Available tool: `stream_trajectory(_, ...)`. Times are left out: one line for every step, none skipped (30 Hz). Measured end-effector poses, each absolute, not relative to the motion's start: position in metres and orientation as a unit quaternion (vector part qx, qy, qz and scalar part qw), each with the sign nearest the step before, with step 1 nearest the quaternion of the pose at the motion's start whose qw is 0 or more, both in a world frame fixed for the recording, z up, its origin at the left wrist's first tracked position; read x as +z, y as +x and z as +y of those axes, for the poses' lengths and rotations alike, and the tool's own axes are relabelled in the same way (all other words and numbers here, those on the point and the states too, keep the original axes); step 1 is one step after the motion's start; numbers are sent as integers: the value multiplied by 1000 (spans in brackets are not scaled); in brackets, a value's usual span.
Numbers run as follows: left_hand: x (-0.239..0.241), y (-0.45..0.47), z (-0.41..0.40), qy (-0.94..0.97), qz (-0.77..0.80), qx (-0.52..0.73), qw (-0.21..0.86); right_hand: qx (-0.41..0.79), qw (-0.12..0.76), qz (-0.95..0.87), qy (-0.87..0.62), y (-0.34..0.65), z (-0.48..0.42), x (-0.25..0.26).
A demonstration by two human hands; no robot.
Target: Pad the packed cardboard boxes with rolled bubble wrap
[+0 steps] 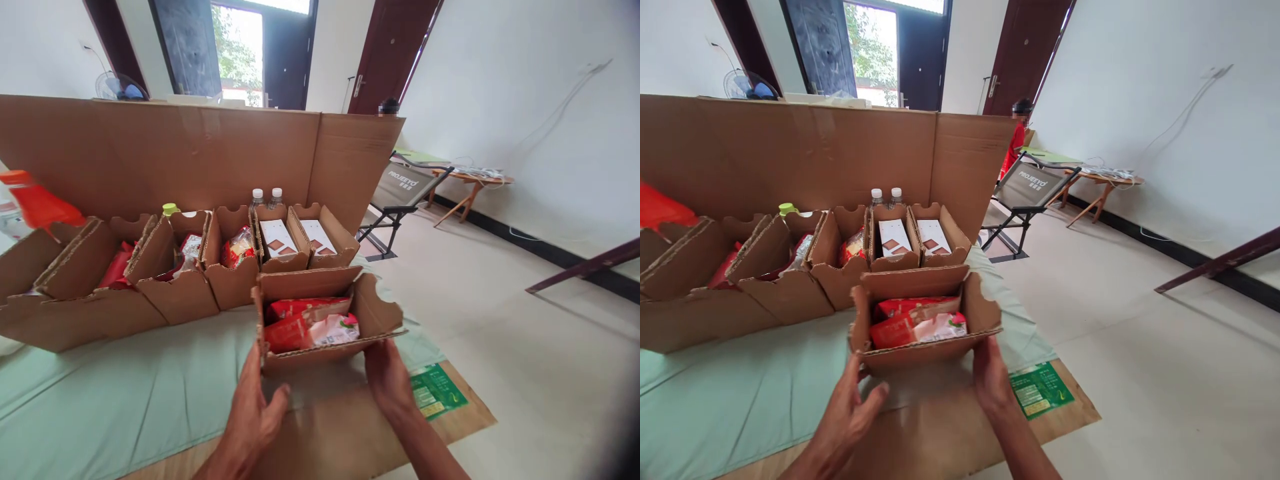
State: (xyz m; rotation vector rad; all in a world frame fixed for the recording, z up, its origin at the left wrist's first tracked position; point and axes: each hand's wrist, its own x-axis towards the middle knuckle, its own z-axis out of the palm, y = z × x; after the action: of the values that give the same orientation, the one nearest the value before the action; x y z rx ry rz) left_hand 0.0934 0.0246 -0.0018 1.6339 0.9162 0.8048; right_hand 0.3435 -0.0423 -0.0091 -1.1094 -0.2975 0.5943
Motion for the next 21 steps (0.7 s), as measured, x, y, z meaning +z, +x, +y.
stream_trajectory(0, 83, 30, 670, 410, 348, 512, 293, 798, -142, -507, 332, -33, -10)
stream_trajectory(2, 73, 35, 660, 431, 360, 500, 310, 797, -147, -497, 321, -24, -10)
stream_trajectory(4, 64, 41, 649, 448, 373, 488, 329, 796, -153, -485, 311, -16, -9)
stream_trajectory(5, 57, 48, 641, 462, 384, 478, 349, 792, -161, -474, 303, -8, -8)
stream_trajectory(5, 52, 53, 634, 473, 392, 470, 367, 789, -168, -464, 297, -2, -6)
stream_trajectory(4, 48, 58, 630, 480, 397, 465, 381, 785, -174, -457, 293, 3, -5)
stream_trajectory(2, 45, 61, 626, 486, 400, 461, 390, 781, -177, -453, 292, 5, -4)
stream_trajectory(-1, 43, 63, 623, 492, 401, 458, 394, 779, -178, -454, 292, 6, -4)
stream_trajectory(-5, 43, 63, 619, 498, 401, 456, 393, 778, -175, -458, 294, 5, -4)
stream_trajectory(-9, 43, 63, 617, 503, 398, 457, 387, 779, -168, -464, 297, 2, -5)
stream_trajectory(-13, 45, 61, 617, 503, 392, 461, 380, 780, -158, -471, 301, -1, -5)
stream_trajectory(-15, 47, 59, 620, 499, 383, 468, 370, 782, -149, -479, 305, -4, -5)
stream_trajectory(-17, 51, 57, 624, 491, 380, 474, 358, 785, -140, -486, 309, -7, -5)
stream_trajectory(-17, 57, 55, 630, 480, 377, 480, 346, 788, -133, -491, 313, -10, -3)
stream_trajectory(-16, 63, 53, 636, 467, 377, 484, 336, 791, -130, -495, 318, -11, -1)
stream_trajectory(-14, 71, 51, 643, 453, 380, 487, 327, 794, -128, -497, 322, -12, 2)
stream_trajectory(-12, 78, 49, 650, 438, 383, 488, 315, 798, -128, -498, 326, -12, 6)
stream_trajectory(-11, 85, 47, 658, 423, 382, 492, 300, 803, -128, -499, 330, -12, 11)
stream_trajectory(-11, 91, 45, 668, 406, 376, 497, 281, 808, -128, -502, 333, -13, 16)
stream_trajectory(-12, 96, 41, 678, 390, 368, 503, 260, 812, -127, -508, 336, -14, 20)
stream_trajectory(-15, 99, 37, 684, 380, 362, 507, 240, 813, -122, -516, 338, -17, 24)
